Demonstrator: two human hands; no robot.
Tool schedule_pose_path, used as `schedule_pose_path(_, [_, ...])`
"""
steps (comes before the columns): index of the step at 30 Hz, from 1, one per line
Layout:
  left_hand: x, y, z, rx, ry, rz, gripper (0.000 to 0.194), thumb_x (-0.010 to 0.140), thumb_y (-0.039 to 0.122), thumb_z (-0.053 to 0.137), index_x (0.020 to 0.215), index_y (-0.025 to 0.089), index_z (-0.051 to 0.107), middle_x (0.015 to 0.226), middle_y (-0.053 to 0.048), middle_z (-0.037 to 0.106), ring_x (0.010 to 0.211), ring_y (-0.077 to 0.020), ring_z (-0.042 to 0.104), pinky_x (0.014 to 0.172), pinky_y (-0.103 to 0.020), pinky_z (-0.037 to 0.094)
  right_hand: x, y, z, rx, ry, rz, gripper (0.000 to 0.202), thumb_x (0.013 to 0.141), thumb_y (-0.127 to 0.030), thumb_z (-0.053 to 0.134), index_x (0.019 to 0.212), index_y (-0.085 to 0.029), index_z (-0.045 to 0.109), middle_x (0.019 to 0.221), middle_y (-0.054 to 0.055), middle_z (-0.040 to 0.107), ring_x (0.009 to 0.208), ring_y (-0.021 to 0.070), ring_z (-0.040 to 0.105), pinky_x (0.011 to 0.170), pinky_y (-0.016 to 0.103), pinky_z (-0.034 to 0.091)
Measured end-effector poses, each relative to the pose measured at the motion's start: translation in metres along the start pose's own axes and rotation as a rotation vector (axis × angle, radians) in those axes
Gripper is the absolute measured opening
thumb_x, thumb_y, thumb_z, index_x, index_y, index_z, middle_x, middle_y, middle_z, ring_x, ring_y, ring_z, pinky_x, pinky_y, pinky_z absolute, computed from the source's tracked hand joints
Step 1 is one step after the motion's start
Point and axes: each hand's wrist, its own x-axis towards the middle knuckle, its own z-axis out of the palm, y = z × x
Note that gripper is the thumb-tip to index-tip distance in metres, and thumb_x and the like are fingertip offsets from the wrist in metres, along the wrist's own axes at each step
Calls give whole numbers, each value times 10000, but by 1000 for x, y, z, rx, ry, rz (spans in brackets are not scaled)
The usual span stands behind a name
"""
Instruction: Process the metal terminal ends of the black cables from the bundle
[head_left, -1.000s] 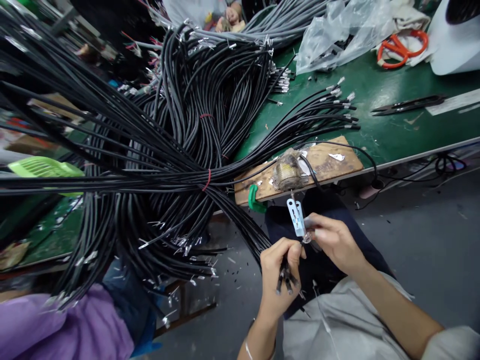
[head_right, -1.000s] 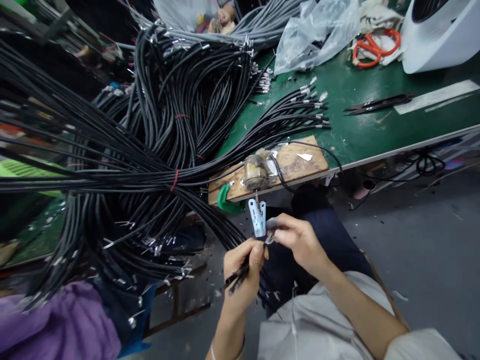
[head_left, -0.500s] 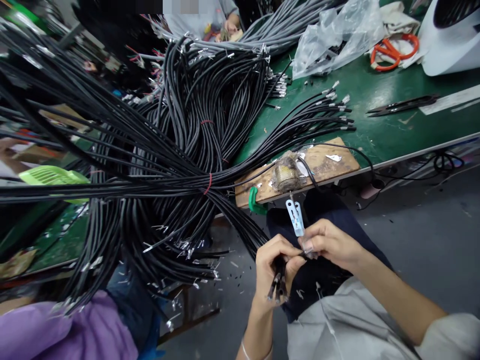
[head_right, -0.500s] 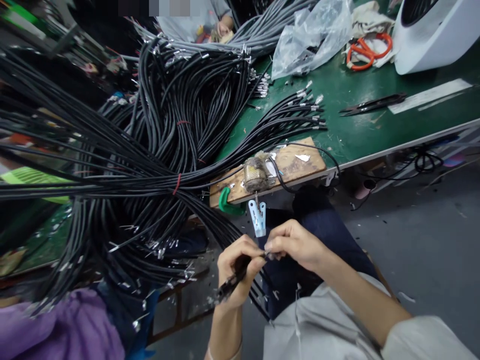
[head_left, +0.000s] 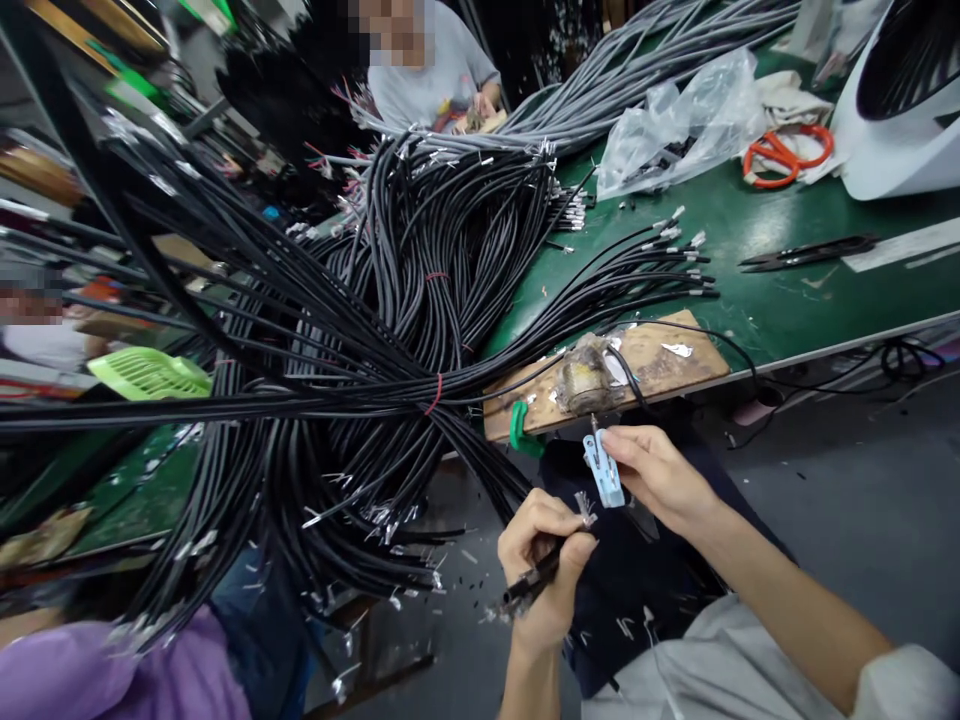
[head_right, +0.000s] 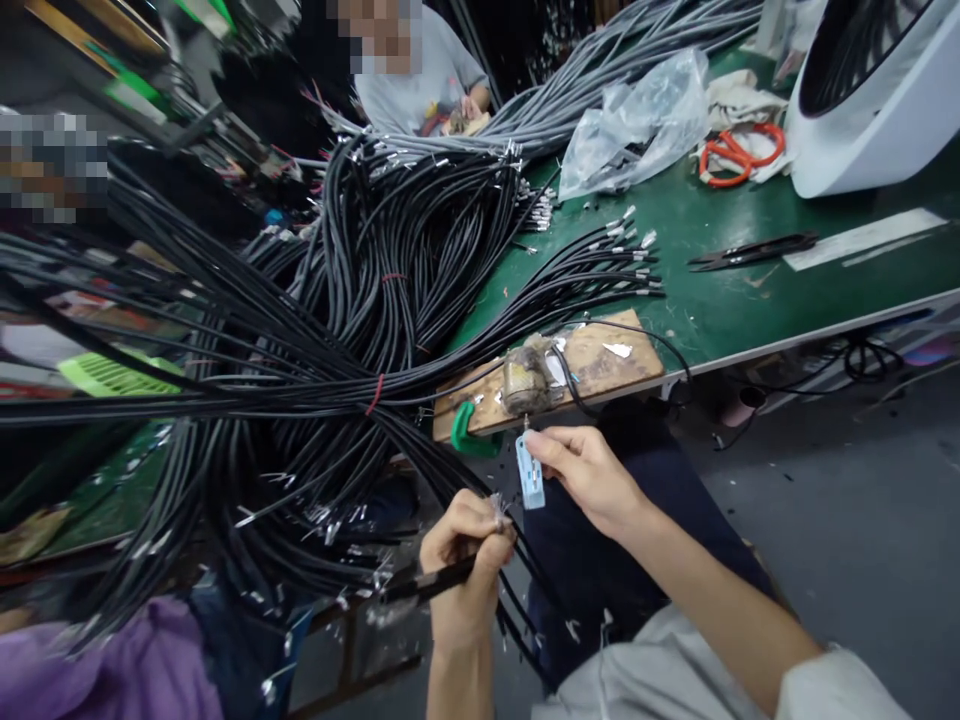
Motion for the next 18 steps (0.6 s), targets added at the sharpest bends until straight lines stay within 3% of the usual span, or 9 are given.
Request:
schedule_pose_path(6, [2,1,8,107,-109,-30,74,764,182,716,730,172,651,674,-2,575,622,-124,534,576,-224,405,0,13,2,218,7,21,395,668,-495,764,590,-137,617,565,-1,560,525,98,508,487,205,441])
schedule_pose_path(10, [4,6,9,117,-141,-96,87,784,161,685,713,170,637,677,-2,559,605,-116,516,546,-216,381,0,18,-1,240,-91,33,394,745,-518,696,664,-134,661,617,28,622,570,122,580,515,217,468])
schedule_pose_path(13, [4,9,8,132,-146,-81,66,780,151,684,728,177,653,659,4,558,589,-111,510,536,-212,374,1,24,-14,222,-112,53,456,810,-565,599,695,-131,677,645,55,652,614,147,610,563,253,492])
schedule_pose_path(18, [3,10,4,130,-138,-10,61,751,157,716,713,177,672,629,1,603,575,-110,537,546,-209,403,-9,29,-51,65,58,-57,310,825,-442,647,786,-140,711,707,53,667,651,130,596,602,243,471])
